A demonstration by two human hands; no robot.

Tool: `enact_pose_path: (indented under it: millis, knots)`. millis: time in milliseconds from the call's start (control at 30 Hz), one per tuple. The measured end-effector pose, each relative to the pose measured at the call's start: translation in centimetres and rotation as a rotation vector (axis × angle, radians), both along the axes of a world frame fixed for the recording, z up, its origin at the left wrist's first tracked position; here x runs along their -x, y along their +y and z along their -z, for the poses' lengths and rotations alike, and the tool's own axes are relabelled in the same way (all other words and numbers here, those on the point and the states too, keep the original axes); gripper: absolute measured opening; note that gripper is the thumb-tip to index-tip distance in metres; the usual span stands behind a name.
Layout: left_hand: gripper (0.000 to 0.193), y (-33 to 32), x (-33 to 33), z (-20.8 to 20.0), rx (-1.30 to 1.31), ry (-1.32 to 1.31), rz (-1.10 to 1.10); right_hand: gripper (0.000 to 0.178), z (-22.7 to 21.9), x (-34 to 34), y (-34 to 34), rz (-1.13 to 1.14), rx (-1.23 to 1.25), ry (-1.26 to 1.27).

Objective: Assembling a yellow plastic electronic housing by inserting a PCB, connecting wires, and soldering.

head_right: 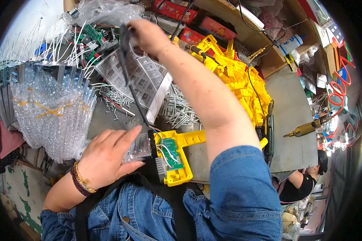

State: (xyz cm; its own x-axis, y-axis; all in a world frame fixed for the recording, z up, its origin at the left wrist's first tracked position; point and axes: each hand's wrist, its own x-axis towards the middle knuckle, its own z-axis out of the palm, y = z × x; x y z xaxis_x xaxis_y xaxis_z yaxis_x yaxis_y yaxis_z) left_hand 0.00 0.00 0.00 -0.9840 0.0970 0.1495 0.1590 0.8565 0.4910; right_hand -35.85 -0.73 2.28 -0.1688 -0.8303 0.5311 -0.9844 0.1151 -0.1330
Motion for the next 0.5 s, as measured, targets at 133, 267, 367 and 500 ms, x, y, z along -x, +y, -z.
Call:
enact_pose_path:
  millis: [133, 267, 367, 500]
  knots:
    - [0.064, -1.8, -0.6, 1.0, -0.297, -0.038, 0.004, 0.015, -0.4, 3.9, 2.9, -0.037, 0.029, -0.496]
    - [0.054, -3.2, -3.1, 1.9, -0.847, -0.255, -0.08, 0.016, 1.5, 6.0, 6.8, -0.136, 0.121, -0.951]
    - [0.042, -3.2, -2.7, 3.8, -1.345, -0.297, -0.012, 0.021, 2.2, 12.7, 7.6, 0.106, 0.393, -1.279]
    - [0.035, -3.5, -2.3, 5.2, -1.577, -0.404, -0.11, 0.024, 3.3, 14.5, 7.0, 0.311, 0.236, -0.408]
